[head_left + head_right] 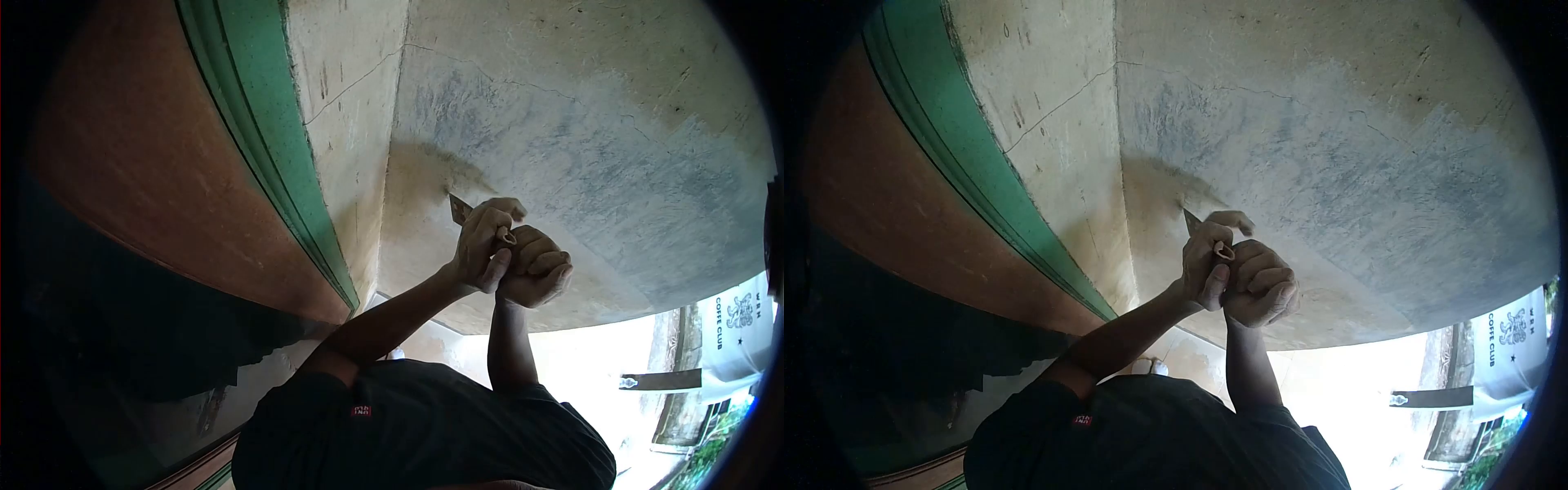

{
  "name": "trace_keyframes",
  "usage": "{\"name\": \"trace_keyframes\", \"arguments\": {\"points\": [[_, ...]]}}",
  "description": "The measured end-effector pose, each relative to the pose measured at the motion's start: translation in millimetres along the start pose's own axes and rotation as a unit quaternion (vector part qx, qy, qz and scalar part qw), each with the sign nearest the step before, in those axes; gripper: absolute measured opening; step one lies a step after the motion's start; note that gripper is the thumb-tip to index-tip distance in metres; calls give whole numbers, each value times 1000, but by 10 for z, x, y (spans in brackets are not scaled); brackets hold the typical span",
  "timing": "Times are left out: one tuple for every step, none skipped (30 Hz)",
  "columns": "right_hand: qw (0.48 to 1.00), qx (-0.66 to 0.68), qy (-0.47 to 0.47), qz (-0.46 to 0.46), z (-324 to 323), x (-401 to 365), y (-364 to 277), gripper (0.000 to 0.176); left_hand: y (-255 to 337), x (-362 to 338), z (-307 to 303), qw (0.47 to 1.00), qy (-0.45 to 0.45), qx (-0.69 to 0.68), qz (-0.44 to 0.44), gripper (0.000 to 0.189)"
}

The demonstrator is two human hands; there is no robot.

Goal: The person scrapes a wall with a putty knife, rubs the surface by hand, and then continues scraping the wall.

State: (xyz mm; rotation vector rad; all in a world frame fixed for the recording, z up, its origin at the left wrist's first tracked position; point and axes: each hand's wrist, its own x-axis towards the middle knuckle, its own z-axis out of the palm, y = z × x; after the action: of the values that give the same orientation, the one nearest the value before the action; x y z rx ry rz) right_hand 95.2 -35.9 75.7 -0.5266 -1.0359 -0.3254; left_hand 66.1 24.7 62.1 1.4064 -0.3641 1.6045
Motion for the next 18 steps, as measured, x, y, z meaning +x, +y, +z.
{"name": "trace_keyframes", "arguments": {"points": [[1000,-1,-3,0,-48,-19,28,42,-36,-16,-24,1000,3,-2,0,26],[1000,5,-4,14,-104,-40,54,41,-101,-61,-75,997,-48,45,-30,27],[1000,10,-3,28,-129,-39,53,40,-170,-107,-102,989,-101,91,-62,29],[994,-31,21,102,-148,-23,34,43,-307,-94,-93,988,-80,132,6,31],[994,-33,21,103,-189,29,5,43,-348,-160,-93,988,-78,130,4,31],[985,30,-74,152,-260,119,-14,46,-352,-162,-115,987,-90,135,3,41],[961,94,-169,198,-276,236,-45,49,-356,-142,-126,985,-102,141,3,51],[941,98,-215,242,-275,333,-175,55,-350,-125,-102,984,-83,143,72,44],[928,121,-237,259,-269,379,-287,56,-267,-85,-63,987,-101,105,67,49],[928,109,-264,240,-200,426,-357,55,-232,-71,-31,988,-105,87,78,49],[926,95,-289,223,-147,427,-402,55,-224,-76,-9,988,-110,68,86,48],[934,50,-278,219,-147,363,-421,55,-254,-90,-38,988,-110,67,84,48],[934,47,-277,221,-145,283,-386,55,-303,-117,-98,986,-113,79,92,47],[946,23,-226,231,-162,174,-323,54,-350,-151,-146,984,-115,89,100,46],[956,-1,-175,237,-205,64,-240,53,-405,-192,-197,985,-115,86,101,46],[963,11,-153,222,-228,-39,-131,50,-457,-220,-265,982,-123,110,93,44],[964,9,-148,222,-270,-92,-133,50,-487,-274,-300,978,-132,137,82,43],[966,0,-155,205,-227,-76,-168,49,-467,-286,-274,984,-110,124,69,43]]}}
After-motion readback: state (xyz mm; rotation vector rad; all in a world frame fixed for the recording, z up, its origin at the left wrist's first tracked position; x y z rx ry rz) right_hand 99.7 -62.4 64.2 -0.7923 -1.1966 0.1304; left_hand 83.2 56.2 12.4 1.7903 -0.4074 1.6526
